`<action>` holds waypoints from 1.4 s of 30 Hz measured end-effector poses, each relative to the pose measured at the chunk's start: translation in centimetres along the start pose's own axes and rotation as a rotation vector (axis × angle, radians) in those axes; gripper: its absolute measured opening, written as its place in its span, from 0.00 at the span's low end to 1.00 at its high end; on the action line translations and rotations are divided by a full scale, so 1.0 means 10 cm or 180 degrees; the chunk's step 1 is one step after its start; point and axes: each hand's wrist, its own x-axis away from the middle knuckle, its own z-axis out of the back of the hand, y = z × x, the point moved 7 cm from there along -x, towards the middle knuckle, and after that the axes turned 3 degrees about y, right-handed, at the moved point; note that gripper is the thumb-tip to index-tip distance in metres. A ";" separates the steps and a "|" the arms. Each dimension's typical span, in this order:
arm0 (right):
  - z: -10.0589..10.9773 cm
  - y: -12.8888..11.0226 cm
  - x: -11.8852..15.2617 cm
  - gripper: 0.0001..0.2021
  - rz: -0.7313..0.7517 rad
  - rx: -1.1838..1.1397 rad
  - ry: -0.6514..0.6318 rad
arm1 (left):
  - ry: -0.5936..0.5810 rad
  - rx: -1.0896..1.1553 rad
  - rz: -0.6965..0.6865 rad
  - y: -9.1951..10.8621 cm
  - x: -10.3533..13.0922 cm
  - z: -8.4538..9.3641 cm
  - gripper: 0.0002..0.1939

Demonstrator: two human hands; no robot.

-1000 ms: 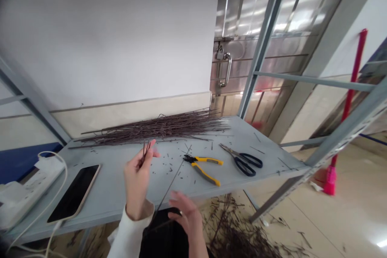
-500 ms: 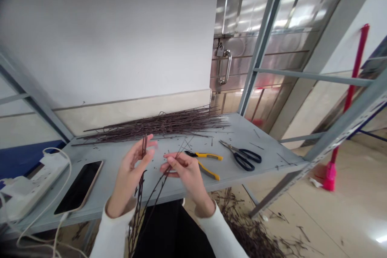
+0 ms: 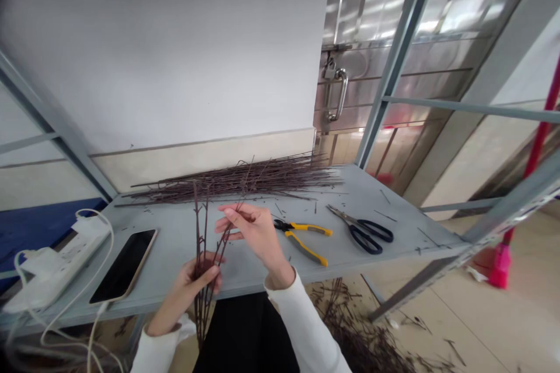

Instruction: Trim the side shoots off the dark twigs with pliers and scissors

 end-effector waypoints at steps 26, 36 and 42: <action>0.33 0.04 -0.37 0.24 -0.0024 -0.0373 0.0505 | 0.0582 0.0359 0.0358 0.42 -0.21 -0.13 0.26; 1.95 0.14 -0.04 0.21 0.0580 0.2478 0.1920 | 0.0444 0.0012 -0.0275 0.24 -0.71 -0.34 0.17; 3.10 0.00 0.43 0.17 0.0584 0.3596 0.2433 | -0.0060 0.0406 -0.0044 0.21 -0.84 -0.50 0.19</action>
